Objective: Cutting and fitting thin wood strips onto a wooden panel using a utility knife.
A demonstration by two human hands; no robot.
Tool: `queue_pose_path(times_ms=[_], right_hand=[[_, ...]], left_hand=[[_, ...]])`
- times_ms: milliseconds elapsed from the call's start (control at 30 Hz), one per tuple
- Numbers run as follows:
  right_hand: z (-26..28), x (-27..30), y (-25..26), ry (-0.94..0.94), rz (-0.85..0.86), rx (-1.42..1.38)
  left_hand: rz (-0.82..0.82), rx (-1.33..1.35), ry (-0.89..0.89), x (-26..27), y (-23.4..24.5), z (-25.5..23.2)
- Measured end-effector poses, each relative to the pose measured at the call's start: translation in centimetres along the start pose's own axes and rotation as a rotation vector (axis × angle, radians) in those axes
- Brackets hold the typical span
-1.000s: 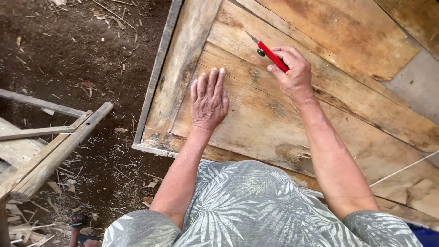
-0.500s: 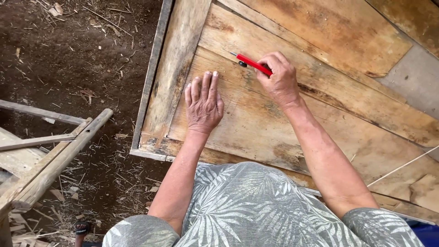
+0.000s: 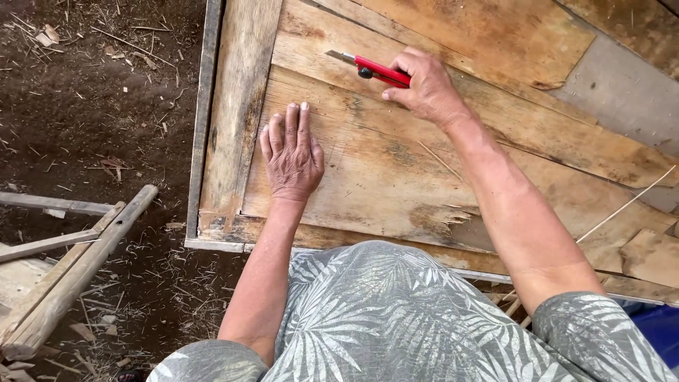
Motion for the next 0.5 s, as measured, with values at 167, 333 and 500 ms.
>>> queue_pose_path(times_ms=[167,333,500], right_hand=[[-0.4,-0.2,-0.5,-0.042,0.01,-0.002],[-0.7,0.6,2.1,-0.177,0.062,-0.195],[-2.5,4.2,0.4,0.044,-0.254,0.169]], left_hand=[[-0.015,-0.007,-0.016,0.0,0.0,0.0],[-0.024,0.005,-0.034,0.0,0.1,-0.1],[0.045,0.035,-0.006,0.0,-0.1,-0.2]])
Point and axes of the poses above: each hand's wrist, its own x-axis away from the middle knuckle, its own y-axis out of the back of the hand, z = x × y, the point moved 3 cm from there along -x, towards the middle knuckle, and after that the axes turned 10 degrees about x, right-handed, at the moved point
